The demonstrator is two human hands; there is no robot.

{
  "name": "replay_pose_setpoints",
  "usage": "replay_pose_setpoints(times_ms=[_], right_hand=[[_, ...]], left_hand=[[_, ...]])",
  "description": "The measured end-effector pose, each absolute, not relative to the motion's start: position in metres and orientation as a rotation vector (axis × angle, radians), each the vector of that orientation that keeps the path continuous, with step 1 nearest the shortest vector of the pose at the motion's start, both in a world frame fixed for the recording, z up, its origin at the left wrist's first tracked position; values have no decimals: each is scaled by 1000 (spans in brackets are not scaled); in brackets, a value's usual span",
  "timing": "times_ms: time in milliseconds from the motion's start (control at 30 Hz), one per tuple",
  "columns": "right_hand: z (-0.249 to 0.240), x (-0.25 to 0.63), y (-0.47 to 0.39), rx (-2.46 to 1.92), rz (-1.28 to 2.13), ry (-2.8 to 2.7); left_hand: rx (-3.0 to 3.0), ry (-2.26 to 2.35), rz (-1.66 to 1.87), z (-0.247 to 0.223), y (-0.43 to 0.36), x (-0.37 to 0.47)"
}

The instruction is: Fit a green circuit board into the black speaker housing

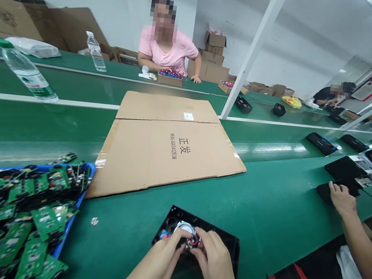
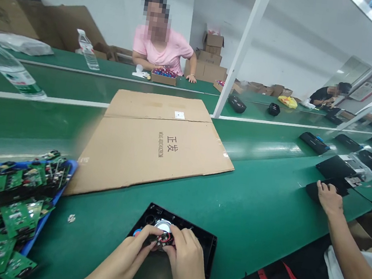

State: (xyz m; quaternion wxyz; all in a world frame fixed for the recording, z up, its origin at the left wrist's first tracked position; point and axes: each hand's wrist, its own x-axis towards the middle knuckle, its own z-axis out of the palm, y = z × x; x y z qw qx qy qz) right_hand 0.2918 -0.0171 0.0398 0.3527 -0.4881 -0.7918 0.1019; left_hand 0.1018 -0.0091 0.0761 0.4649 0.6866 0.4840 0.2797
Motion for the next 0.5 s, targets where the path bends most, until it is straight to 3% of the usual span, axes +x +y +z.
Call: replay_pose_setpoints(times_ms=[267, 500], right_hand=[[15, 274, -23, -1295, 183, -1892], [35, 272, -23, -1269, 63, -2028]], left_hand=[[1546, 1285, 929, 62, -29, 112], [1520, 1299, 920, 60, -31, 115]])
